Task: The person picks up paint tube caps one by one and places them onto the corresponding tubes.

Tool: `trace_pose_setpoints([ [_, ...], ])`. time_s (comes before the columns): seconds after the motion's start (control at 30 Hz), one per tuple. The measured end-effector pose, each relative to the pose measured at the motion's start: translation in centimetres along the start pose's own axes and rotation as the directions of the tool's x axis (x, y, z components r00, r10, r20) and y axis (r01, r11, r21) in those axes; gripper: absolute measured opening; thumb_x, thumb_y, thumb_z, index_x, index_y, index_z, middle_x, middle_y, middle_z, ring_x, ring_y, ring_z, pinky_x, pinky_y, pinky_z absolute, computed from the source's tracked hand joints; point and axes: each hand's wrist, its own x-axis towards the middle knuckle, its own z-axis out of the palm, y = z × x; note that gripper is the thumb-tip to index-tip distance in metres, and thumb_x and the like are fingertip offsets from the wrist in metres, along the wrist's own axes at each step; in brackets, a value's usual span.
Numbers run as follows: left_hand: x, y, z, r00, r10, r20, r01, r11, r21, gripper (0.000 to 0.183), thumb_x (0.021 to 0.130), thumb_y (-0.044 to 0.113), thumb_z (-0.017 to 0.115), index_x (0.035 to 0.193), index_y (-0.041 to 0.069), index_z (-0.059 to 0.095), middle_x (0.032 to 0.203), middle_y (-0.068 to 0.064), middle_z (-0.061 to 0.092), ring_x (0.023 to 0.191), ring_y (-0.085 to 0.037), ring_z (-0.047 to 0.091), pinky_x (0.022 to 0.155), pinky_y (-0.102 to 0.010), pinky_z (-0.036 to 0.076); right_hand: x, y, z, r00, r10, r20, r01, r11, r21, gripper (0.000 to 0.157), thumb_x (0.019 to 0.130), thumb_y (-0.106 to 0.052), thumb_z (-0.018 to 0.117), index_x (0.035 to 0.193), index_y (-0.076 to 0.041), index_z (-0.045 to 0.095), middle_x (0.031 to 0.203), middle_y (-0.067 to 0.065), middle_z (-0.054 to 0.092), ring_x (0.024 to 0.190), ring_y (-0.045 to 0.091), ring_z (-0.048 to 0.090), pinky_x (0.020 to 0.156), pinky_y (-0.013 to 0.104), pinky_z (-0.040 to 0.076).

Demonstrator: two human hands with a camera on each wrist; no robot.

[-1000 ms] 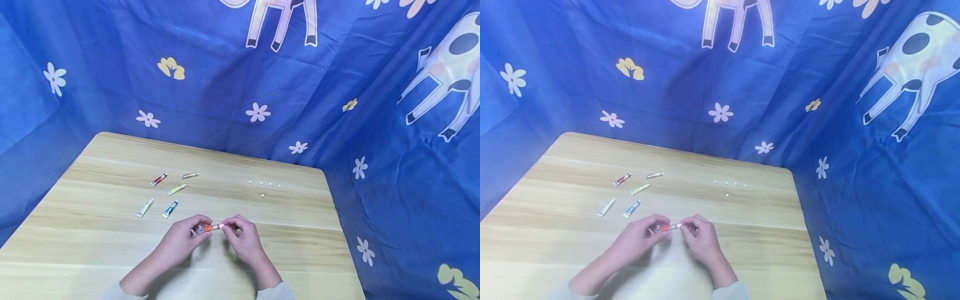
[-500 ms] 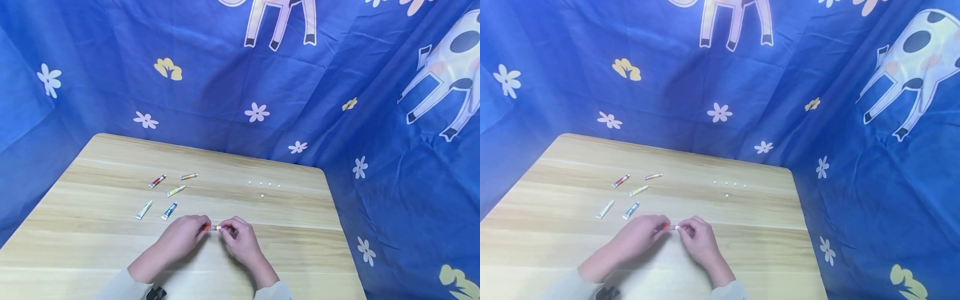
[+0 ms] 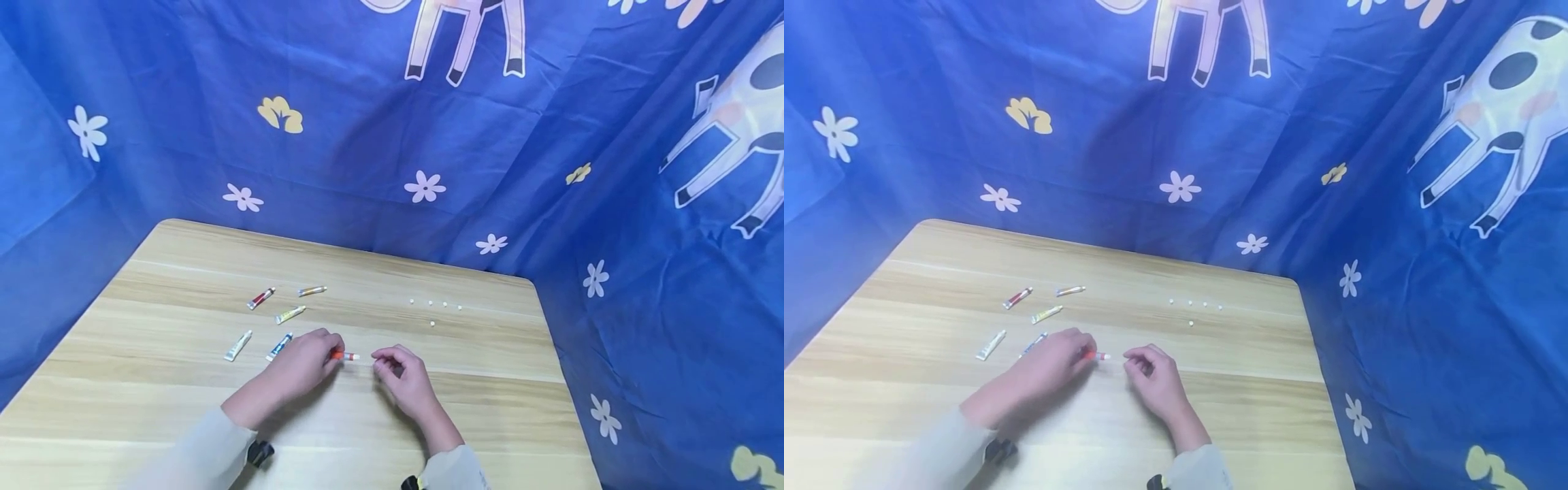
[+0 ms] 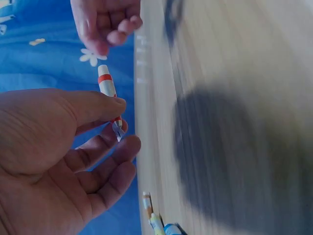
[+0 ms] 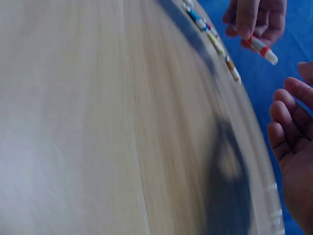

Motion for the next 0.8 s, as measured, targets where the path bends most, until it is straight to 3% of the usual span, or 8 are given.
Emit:
trace_pose_setpoints([
  [0.23, 2.5, -1.4, 0.8, 1.000, 0.004, 0.019, -0.004, 1.000, -0.001, 0.021, 0.094, 0.011, 0.081, 0.085, 0.020, 0.064, 0.080, 0.006, 0.055, 0.072, -0.009, 0.049, 0.064, -0.029, 0.046, 1.1, 2.3, -2.2, 0.991, 0.005, -0.135, -0.004, 1.000, 0.012, 0.016, 0.102, -0.006, 0.071, 0.116, 0.000, 0.076, 0.106, 0.013, 0.072, 0.090, 0.005, 0.063, 0.084, 0.019, 0.056],
  [0.53, 5.4, -1.6, 2.1, 0.998, 0.020, 0.057, -0.020, 1.000, -0.004, 0.018, 0.095, 0.007, 0.076, 0.085, 0.016, 0.065, 0.079, 0.003, 0.057, 0.072, -0.011, 0.051, 0.067, -0.030, 0.049, 1.9, 5.0, -5.5, 0.948, 0.064, -0.310, -0.050, 0.997, 0.053, 0.017, 0.100, -0.001, 0.071, 0.116, -0.001, 0.076, 0.109, 0.014, 0.066, 0.090, 0.006, 0.059, 0.081, 0.016, 0.052],
  [0.67, 6.9, -2.4, 2.2, 0.997, 0.045, 0.058, -0.046, 0.999, 0.020, 0.014, 0.095, 0.007, 0.076, 0.087, 0.015, 0.068, 0.078, 0.003, 0.060, 0.072, -0.011, 0.053, 0.066, -0.031, 0.051, 2.5, 5.7, -7.0, 0.929, 0.103, -0.356, -0.079, 0.993, 0.083, 0.017, 0.100, 0.000, 0.070, 0.117, 0.001, 0.075, 0.108, 0.017, 0.067, 0.088, 0.005, 0.059, 0.079, 0.015, 0.051],
  [0.8, 8.4, -3.3, 1.4, 0.996, 0.032, 0.078, -0.035, 0.999, 0.032, 0.012, 0.096, 0.009, 0.078, 0.090, 0.014, 0.069, 0.079, 0.002, 0.063, 0.074, -0.012, 0.056, 0.068, -0.033, 0.053, 3.4, 6.3, -8.2, 0.923, 0.115, -0.366, -0.086, 0.992, 0.095, 0.017, 0.101, 0.001, 0.070, 0.118, 0.004, 0.073, 0.110, 0.022, 0.066, 0.087, 0.005, 0.058, 0.077, 0.014, 0.051],
])
